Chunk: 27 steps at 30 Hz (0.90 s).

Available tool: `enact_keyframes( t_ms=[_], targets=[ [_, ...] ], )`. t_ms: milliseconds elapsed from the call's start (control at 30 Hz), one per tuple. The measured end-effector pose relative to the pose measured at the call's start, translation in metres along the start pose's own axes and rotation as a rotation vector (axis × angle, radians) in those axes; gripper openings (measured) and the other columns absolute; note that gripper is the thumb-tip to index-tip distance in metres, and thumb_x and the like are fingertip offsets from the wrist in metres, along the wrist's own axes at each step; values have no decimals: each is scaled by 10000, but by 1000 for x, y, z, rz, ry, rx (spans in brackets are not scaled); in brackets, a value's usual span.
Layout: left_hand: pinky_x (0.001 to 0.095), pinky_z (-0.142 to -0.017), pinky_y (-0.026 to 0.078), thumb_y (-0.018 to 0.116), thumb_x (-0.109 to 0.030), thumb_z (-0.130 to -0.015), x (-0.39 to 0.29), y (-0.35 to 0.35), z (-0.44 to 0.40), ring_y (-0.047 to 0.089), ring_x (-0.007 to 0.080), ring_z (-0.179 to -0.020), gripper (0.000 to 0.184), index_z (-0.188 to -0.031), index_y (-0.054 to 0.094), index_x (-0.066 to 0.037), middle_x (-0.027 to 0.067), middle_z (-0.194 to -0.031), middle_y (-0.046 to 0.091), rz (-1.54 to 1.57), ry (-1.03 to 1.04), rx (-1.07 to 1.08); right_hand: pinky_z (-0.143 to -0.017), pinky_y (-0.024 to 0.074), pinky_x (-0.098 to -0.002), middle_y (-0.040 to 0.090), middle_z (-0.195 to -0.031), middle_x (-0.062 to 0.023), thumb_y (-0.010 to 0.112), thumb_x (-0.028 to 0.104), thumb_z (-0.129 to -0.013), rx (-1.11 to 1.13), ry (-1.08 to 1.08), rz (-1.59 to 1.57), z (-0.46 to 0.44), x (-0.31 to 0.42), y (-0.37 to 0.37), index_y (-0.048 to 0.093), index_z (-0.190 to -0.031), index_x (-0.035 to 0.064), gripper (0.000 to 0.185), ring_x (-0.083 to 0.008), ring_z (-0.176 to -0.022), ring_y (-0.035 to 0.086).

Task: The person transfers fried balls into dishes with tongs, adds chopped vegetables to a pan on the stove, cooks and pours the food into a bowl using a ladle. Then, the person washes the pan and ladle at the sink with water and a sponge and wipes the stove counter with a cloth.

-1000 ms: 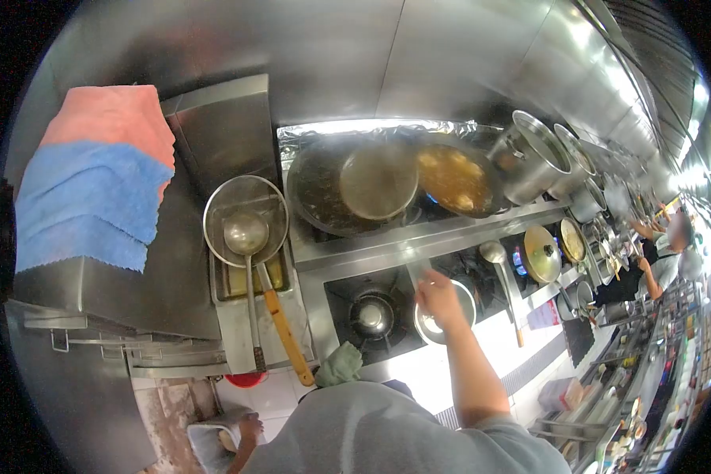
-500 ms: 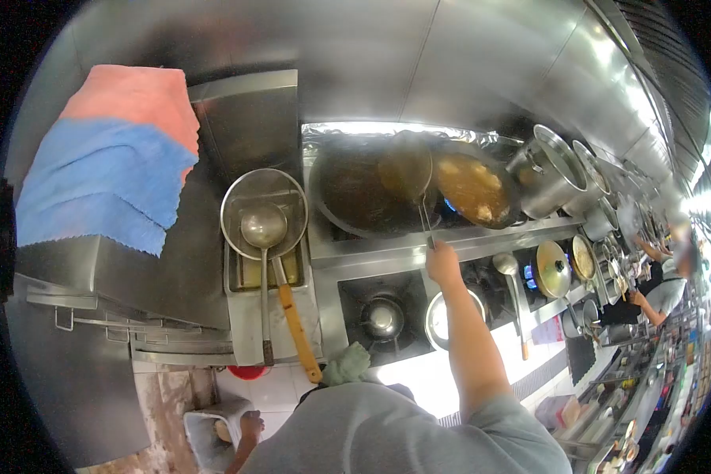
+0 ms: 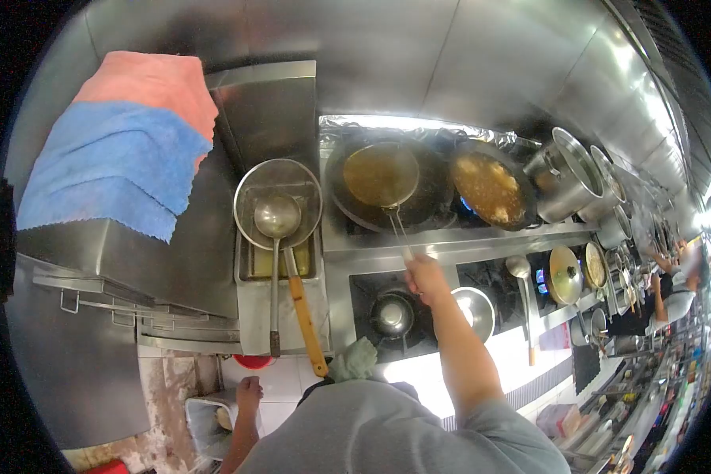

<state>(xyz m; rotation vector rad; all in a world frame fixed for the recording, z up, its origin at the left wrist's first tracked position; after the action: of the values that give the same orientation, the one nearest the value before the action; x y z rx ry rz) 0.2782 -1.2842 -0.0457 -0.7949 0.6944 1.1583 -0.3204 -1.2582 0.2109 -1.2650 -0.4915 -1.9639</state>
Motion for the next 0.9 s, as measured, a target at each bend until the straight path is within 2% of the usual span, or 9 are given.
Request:
enact_keyframes(
  t_ms=[300,367,400,467,533,600,700,833,900],
  targets=[
    [298,-610,504,634,-221,-978,-132,66,16,600,142,-675,215,-1039,648,-14,57,-795,624,-14,208,-9,-350,271,-232,521,-631,-35,536,110,-974,154,54,-176,31,-18,-1,589,-1123,28,177,-98,-393,385],
    [315,-665,511,665,-161,-941,-175,77,40,611,167,-737,181,-1057,651,-23,74,-869,645,-355,779,-310,-351,271,-246,524,-630,-38,558,118,-961,151,66,-201,41,-14,-4,594,-1061,26,141,-111,-402,399],
    [315,-665,511,665,-161,-941,-186,87,46,611,167,-737,181,-1057,651,-23,74,-869,645,-355,781,-309,-352,271,-261,527,-629,-40,579,127,-947,151,78,-223,47,-12,-5,598,-999,23,117,-124,-411,414],
    [319,-687,517,689,-133,-906,-201,112,56,623,193,-754,189,-1048,660,-11,105,-913,660,-354,755,-139,-355,272,-258,524,-632,-35,576,127,-952,168,60,-258,57,-7,-6,596,-1016,21,126,-118,-423,418],
    [323,-724,529,711,-161,-891,-196,140,54,640,199,-806,373,-1196,591,18,141,-1008,660,-353,589,-18,-357,274,-255,521,-636,-30,573,127,-957,192,38,-294,64,-5,-8,595,-1034,18,135,-111,-436,421],
    [334,-755,540,732,-149,-866,-182,173,44,653,210,-859,607,-1361,438,43,180,-1093,630,-15,346,128,-363,275,-249,526,-649,-31,566,124,-965,212,27,-333,70,-6,-12,593,-1071,16,153,-102,-446,429],
    [343,-783,544,747,-119,-833,-193,206,37,654,211,-908,757,-1431,310,37,205,-1158,595,47,94,228,-364,272,-245,537,-663,-39,561,121,-965,162,64,-404,70,-16,-22,591,-1040,26,125,-109,-444,429],
    [346,-694,545,752,-96,-805,-210,226,30,657,209,-799,633,-1333,425,27,163,-1030,623,73,175,112,-362,269,-242,541,-669,-47,560,121,-962,115,39,-348,60,-22,-33,577,-1004,34,98,-114,-439,426],
    [341,-581,521,736,-77,-798,-215,224,32,624,202,-646,483,-1217,507,-2,97,-874,624,95,-51,289,-373,282,-224,527,-642,-35,525,113,-985,86,57,-357,58,-22,-39,578,-1192,31,228,-97,-415,399]
  ],
)
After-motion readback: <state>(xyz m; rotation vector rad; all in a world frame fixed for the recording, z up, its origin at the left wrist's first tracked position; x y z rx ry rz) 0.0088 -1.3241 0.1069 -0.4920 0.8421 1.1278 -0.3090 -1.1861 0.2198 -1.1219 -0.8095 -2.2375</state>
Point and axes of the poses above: each hand's wrist, its own z-axis away from the middle knuckle, its own y-axis out of the palm, x = y × z, the point moved 3 cm from there along -z, towards the middle knuckle
